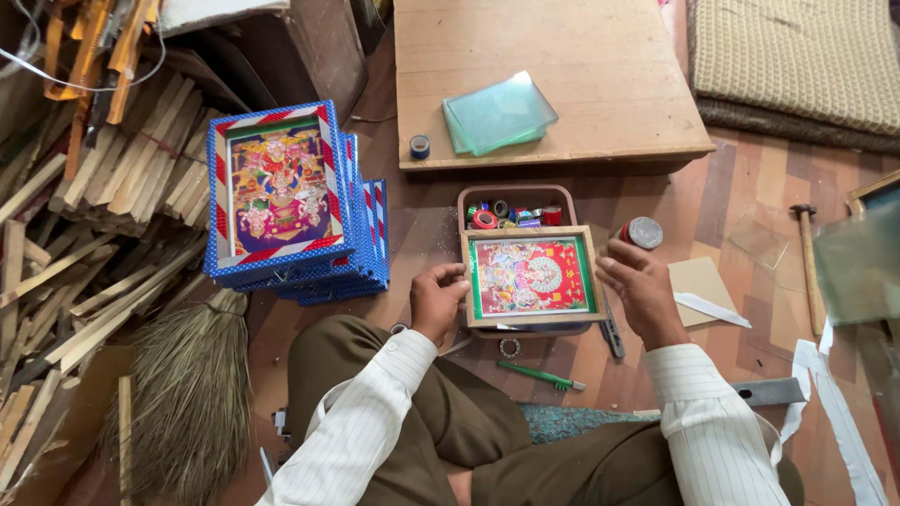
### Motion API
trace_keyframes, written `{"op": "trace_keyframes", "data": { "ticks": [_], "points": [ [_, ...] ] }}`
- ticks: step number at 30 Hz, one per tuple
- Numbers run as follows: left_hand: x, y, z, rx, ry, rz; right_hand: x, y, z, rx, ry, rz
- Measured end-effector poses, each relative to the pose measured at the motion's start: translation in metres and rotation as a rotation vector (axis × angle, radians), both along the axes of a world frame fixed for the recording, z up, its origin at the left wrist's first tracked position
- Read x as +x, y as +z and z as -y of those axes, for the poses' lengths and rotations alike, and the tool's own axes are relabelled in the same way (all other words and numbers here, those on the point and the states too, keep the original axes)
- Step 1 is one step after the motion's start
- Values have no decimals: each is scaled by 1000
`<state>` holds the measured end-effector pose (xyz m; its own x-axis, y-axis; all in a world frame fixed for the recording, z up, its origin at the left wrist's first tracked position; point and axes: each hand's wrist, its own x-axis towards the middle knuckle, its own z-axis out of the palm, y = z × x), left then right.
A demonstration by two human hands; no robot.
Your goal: The person sits on the floor assembling decorated picture frames. They place a glass pane over a printed image in a wooden frame, measure the glass with a metal ruler, score the glass with a green glass cutter, then fit blue patterned frame sides around the assembly and hammer nails to secure them.
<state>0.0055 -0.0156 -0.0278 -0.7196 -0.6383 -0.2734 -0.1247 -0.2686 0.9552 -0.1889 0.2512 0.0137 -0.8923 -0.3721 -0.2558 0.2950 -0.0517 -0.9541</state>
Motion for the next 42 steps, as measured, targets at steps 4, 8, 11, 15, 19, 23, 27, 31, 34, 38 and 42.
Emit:
{"op": "trace_keyframes", "data": {
  "ticks": [4, 8, 11, 15, 19, 23, 27, 31, 34, 38, 42],
  "points": [
    [3, 2, -9, -67, 31, 121, -3, -6, 11, 160, 89, -220],
    [5, 7, -12, -461, 30, 179, 8, 5, 21, 213, 211, -227],
    [7, 20, -16, -562, 10, 240, 17, 22, 23, 357, 237, -241],
    [22, 45, -23, -691, -119, 178, 31, 44, 9, 726, 245, -411],
    [45, 57, -39, -919, -283, 0, 60, 45, -7, 991, 290, -546],
    [44, 51, -43, -959, -324, 42, 82, 33, -7, 911, 234, -736],
    [41, 40, -38, -962, -316, 47, 86, 30, -1, 918, 219, -815],
    [40, 32, -40, -947, -285, 32, 90, 35, 2, 929, 245, -899],
    [39, 28, -42, -903, -276, 41, 92, 39, 5, 970, 287, -901],
    [39, 25, -39, -945, -285, 52, 94, 40, 7, 1052, 320, -832],
    [40, 26, -37, -950, -267, 37, 93, 35, 5, 957, 273, -894]
  ]
}}
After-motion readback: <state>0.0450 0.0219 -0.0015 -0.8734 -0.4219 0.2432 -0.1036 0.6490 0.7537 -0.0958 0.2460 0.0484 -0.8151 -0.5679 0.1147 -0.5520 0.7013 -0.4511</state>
